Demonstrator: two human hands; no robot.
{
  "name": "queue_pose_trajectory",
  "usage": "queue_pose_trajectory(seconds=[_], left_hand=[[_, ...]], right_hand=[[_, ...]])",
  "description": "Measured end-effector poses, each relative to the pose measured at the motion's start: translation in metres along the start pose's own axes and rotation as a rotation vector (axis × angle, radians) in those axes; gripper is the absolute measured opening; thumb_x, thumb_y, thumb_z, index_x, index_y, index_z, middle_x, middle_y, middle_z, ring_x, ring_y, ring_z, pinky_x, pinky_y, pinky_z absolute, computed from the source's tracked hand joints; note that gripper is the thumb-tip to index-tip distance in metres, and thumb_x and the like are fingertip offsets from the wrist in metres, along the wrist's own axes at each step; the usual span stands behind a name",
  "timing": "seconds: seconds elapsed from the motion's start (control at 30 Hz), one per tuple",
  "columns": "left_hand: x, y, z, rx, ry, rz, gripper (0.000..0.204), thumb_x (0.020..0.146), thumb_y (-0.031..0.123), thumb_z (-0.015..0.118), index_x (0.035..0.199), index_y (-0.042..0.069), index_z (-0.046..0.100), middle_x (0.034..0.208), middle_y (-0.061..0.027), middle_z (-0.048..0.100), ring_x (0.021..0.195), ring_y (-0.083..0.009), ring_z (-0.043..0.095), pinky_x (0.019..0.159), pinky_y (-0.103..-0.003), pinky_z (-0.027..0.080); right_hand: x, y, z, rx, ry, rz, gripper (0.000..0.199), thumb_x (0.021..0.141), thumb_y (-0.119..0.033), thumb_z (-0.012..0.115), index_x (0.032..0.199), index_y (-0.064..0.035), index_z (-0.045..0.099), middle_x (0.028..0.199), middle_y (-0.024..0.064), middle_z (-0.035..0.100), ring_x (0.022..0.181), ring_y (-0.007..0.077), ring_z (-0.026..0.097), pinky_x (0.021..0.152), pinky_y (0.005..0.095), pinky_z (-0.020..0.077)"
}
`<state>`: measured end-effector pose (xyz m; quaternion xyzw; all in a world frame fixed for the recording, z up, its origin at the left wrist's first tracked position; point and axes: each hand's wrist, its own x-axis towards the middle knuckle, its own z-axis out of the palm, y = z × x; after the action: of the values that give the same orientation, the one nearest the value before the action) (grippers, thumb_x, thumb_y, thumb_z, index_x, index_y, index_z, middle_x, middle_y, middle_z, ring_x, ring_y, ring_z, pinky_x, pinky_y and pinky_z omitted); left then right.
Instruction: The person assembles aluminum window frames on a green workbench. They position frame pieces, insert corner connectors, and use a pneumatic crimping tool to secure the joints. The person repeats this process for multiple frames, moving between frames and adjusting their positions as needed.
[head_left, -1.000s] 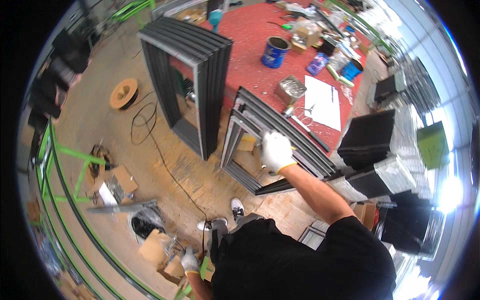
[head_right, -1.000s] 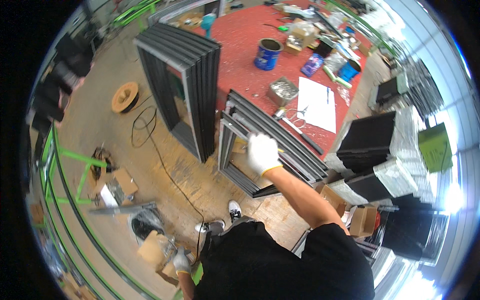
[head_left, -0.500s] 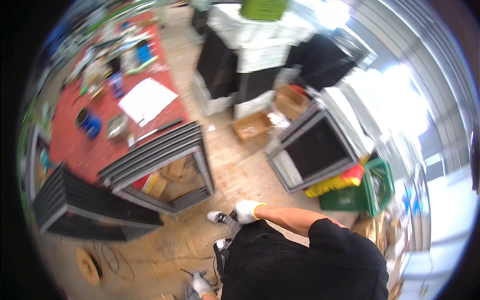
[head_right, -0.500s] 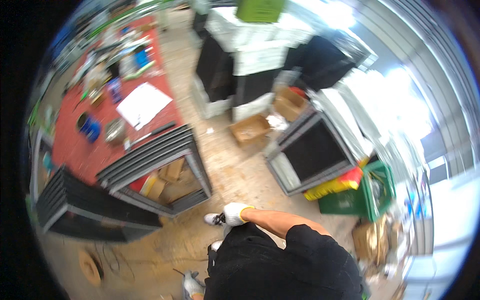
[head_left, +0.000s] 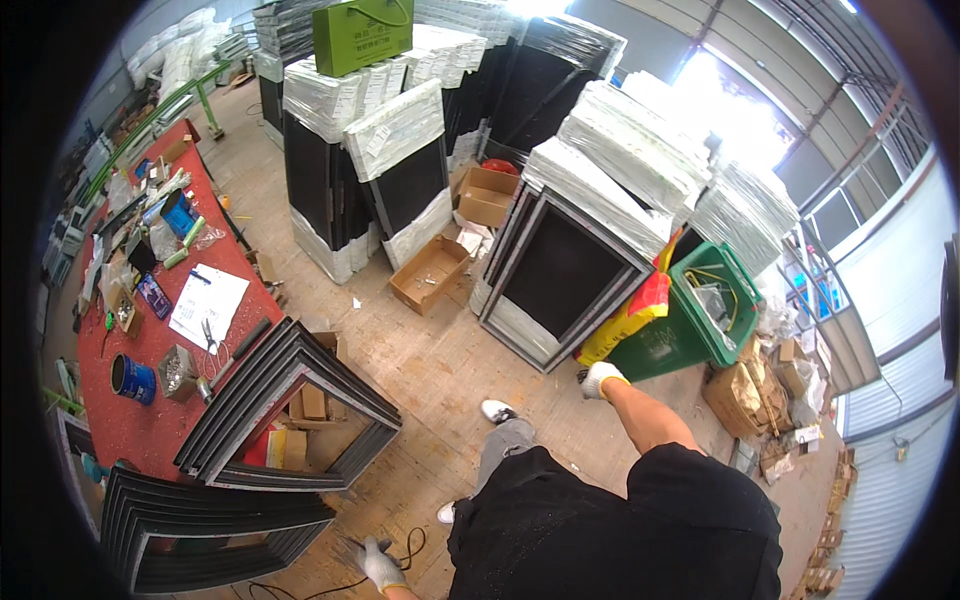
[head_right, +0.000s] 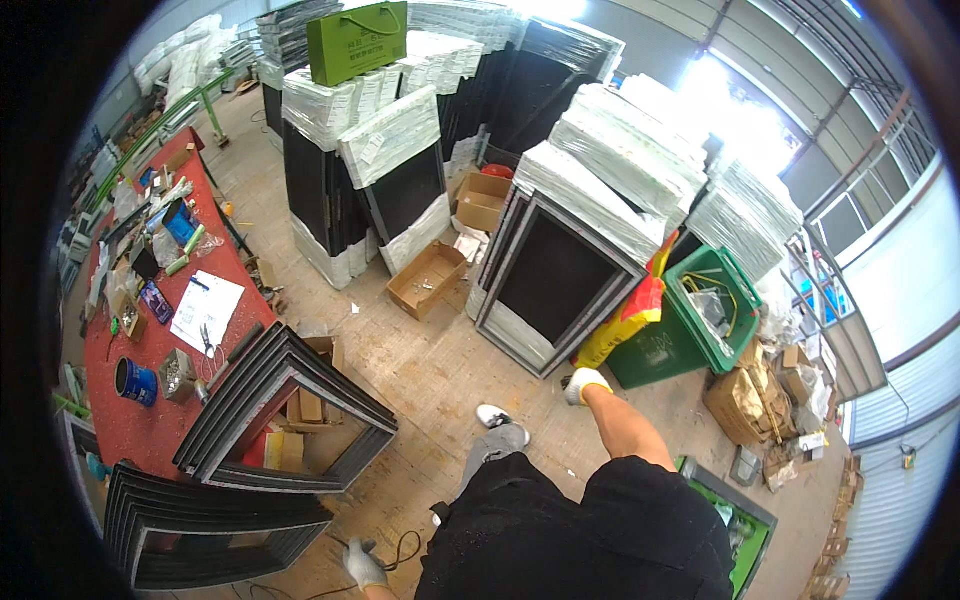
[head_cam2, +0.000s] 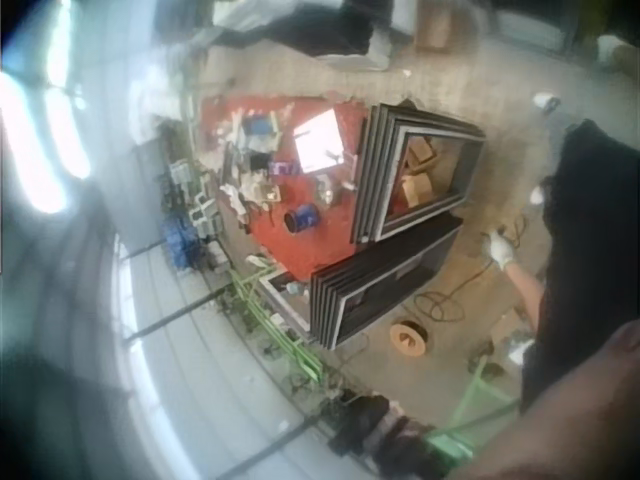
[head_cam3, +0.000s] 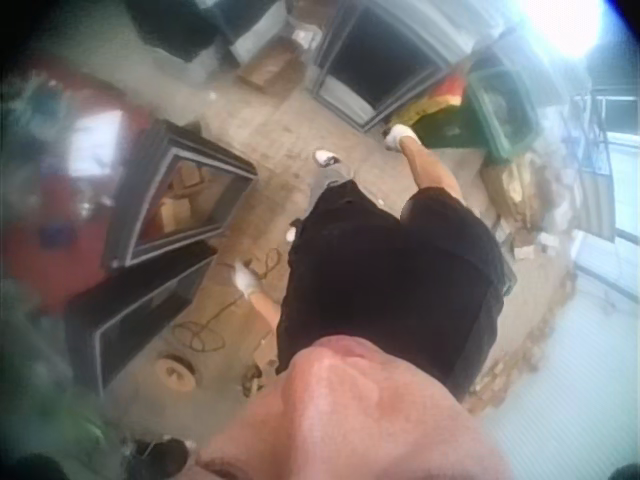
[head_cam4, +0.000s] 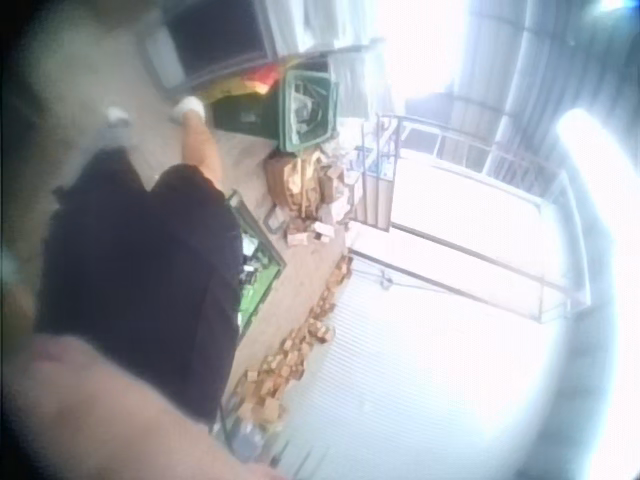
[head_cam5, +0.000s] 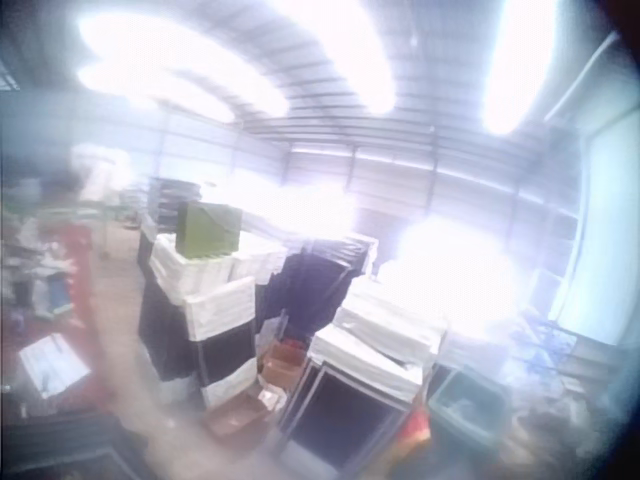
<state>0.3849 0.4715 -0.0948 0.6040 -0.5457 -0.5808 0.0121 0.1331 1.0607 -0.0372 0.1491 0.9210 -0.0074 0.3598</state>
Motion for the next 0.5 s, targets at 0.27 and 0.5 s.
queue_pose_trajectory(seconds=[0.27,0.5], left_hand=[[-0.047,-0.065,0.082,0.111,0.060,-0.024,0.038,0.107,0.032,0.058,0.122,-0.002,0.067,0.089,-0.0143,0.073,0.060,-0.0194,0.052,0.055,-0.038,0.040],[-0.105,-0.097,0.125,0.378,-0.060,-0.216,0.054,0.112,0.041,0.049,0.115,-0.001,0.082,0.101,-0.0111,0.080,0.092,-0.0266,0.070,0.089,-0.038,0.056]], right_hand=[[0.156,0.040,-0.133,0.182,0.365,0.093,0.029,0.091,-0.022,0.069,0.109,-0.0053,0.084,0.115,0.0255,0.078,0.111,0.0411,0.077,0.094,0.0471,0.0625],[0.268,0.054,-0.258,-0.030,0.717,-0.012,0.024,0.096,-0.016,0.065,0.110,-0.0019,0.078,0.107,0.0214,0.081,0.098,0.0375,0.081,0.086,0.0486,0.0626]])
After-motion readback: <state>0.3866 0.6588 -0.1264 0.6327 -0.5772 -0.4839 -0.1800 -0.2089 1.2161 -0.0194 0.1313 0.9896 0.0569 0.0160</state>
